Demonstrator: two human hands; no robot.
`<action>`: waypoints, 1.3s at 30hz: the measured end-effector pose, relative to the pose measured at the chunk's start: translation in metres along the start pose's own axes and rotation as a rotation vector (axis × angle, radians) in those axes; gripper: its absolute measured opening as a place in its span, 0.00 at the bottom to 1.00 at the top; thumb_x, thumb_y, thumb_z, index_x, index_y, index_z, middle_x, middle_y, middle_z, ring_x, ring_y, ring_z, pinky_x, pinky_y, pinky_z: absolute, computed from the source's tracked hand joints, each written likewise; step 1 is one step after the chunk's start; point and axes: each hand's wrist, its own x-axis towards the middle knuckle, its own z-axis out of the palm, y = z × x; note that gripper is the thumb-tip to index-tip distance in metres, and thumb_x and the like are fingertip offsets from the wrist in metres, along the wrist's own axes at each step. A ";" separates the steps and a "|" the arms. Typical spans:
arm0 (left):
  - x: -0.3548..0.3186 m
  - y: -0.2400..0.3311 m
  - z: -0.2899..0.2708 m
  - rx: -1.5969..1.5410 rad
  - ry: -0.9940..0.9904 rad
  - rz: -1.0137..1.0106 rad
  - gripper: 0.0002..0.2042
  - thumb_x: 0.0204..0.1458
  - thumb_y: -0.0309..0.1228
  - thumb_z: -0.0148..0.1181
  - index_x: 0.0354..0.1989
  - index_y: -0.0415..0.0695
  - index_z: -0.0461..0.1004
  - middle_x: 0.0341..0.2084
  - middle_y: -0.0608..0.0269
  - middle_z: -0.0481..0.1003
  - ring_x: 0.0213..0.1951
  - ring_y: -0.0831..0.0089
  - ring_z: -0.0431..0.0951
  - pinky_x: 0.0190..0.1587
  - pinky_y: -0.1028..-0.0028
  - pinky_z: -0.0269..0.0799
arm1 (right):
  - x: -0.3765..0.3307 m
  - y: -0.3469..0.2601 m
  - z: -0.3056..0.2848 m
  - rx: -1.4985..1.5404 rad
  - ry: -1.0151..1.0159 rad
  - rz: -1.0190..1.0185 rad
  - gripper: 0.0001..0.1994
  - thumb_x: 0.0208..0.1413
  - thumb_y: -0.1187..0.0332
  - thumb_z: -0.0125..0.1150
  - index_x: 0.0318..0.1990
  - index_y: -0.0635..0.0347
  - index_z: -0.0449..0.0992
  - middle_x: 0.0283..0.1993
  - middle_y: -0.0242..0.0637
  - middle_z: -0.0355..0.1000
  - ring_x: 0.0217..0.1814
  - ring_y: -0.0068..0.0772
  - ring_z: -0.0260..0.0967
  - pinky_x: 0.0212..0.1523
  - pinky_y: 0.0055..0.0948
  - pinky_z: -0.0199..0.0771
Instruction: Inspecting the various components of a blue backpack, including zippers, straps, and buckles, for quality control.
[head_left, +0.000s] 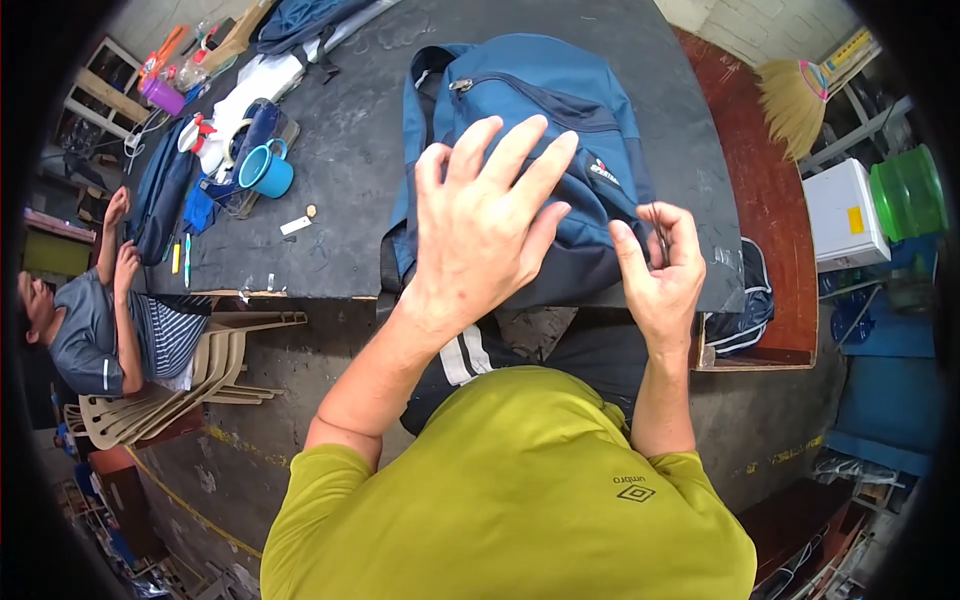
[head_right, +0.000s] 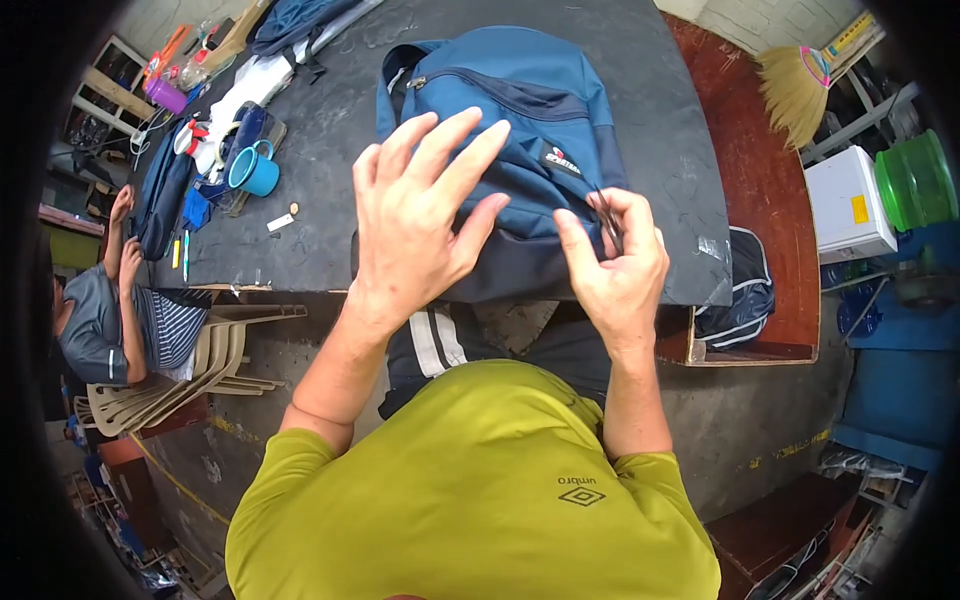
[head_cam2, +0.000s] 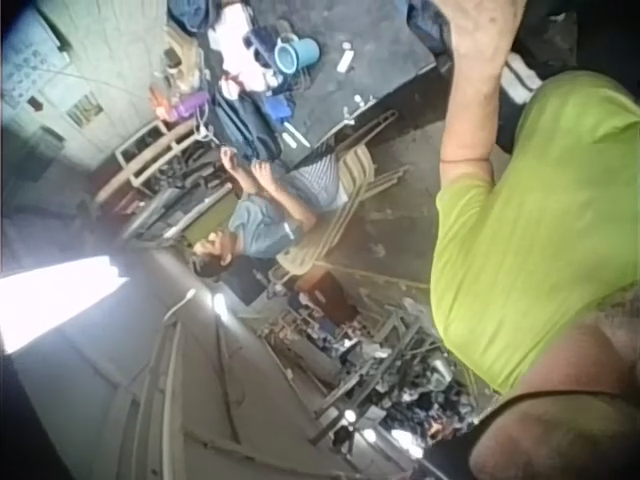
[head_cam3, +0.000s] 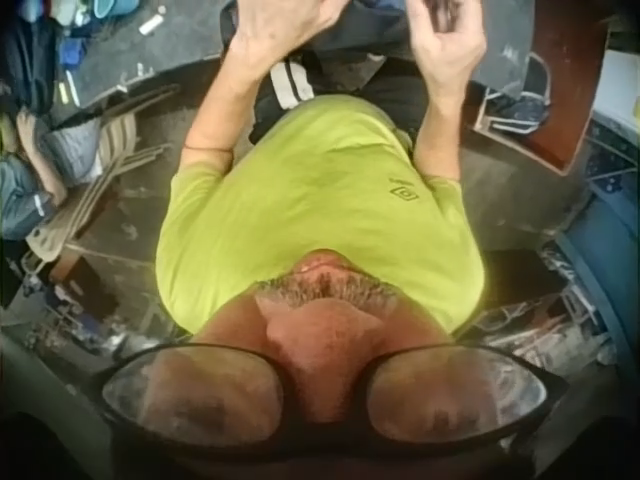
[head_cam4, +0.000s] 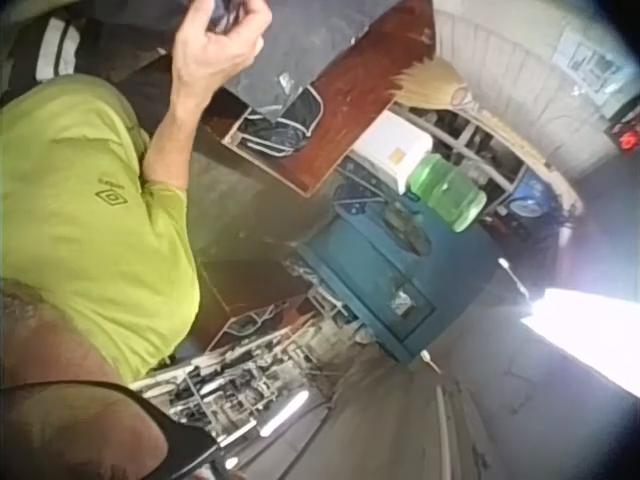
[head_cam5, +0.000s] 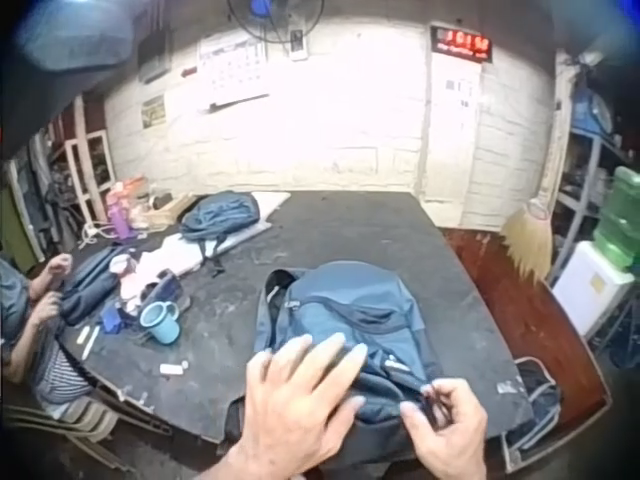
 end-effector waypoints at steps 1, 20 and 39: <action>0.003 -0.001 0.004 -0.007 -0.002 0.006 0.27 0.52 0.34 0.74 0.63 0.54 0.80 0.58 0.65 0.79 0.60 0.61 0.74 0.62 0.53 0.61 | -0.003 0.004 -0.006 -0.003 -0.004 0.091 0.14 0.64 0.71 0.76 0.52 0.65 0.79 0.44 0.23 0.76 0.36 0.09 0.60 0.35 0.12 0.60; -0.087 -0.076 0.050 -0.498 -0.026 -0.802 0.14 0.72 0.35 0.61 0.35 0.39 0.73 0.26 0.61 0.67 0.31 0.74 0.67 0.38 0.68 0.68 | 0.000 0.033 0.011 0.181 -0.111 0.182 0.11 0.62 0.75 0.76 0.49 0.65 0.82 0.39 0.18 0.73 0.31 0.08 0.52 0.33 0.12 0.57; 0.015 -0.044 0.091 -0.955 -0.389 -0.295 0.14 0.72 0.38 0.58 0.35 0.41 0.75 0.30 0.64 0.72 0.39 0.67 0.70 0.48 0.70 0.65 | -0.030 0.051 0.009 0.465 -0.123 0.119 0.12 0.72 0.80 0.60 0.59 0.62 0.72 0.45 0.22 0.72 0.41 0.07 0.63 0.43 0.12 0.65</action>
